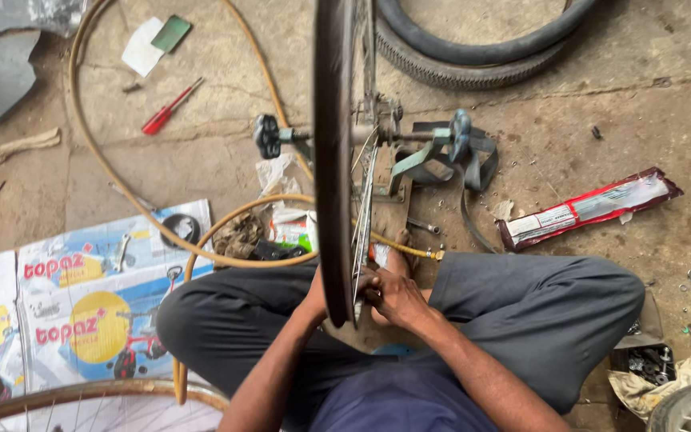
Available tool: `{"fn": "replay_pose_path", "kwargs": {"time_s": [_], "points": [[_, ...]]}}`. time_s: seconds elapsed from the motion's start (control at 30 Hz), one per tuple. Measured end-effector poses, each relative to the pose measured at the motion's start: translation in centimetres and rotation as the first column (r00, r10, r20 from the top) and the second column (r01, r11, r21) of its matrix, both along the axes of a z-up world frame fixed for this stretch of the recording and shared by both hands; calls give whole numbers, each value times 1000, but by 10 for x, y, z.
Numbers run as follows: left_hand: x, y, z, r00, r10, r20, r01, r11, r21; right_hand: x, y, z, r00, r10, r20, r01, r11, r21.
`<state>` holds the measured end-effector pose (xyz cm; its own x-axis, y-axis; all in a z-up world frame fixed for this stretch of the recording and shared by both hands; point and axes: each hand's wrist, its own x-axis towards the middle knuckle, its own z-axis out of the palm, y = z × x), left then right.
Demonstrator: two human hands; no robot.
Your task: The person is repairing a bicycle wheel by adjusting spokes on the rim with a tool and by hand while the wheel is mounted in a truing stand.
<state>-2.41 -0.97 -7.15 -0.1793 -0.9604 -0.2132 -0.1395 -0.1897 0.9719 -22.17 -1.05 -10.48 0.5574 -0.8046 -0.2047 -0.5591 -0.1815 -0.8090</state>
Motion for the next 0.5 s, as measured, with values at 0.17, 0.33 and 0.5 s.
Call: {"fn": "replay_pose_path", "kwargs": {"time_s": [0.17, 0.33, 0.5], "points": [[-5, -5, 49, 931, -59, 359, 158, 955, -252, -9, 9, 44, 998, 26, -63, -25, 999, 20], [11, -6, 106, 639, 65, -766, 314, 888, 337, -7, 13, 140, 940, 145, 309, -55, 958, -282], [15, -8, 110, 424, -49, -904, 355, 928, 116, 0, 5, 183, 923, 140, 358, -54, 969, -240]]}}
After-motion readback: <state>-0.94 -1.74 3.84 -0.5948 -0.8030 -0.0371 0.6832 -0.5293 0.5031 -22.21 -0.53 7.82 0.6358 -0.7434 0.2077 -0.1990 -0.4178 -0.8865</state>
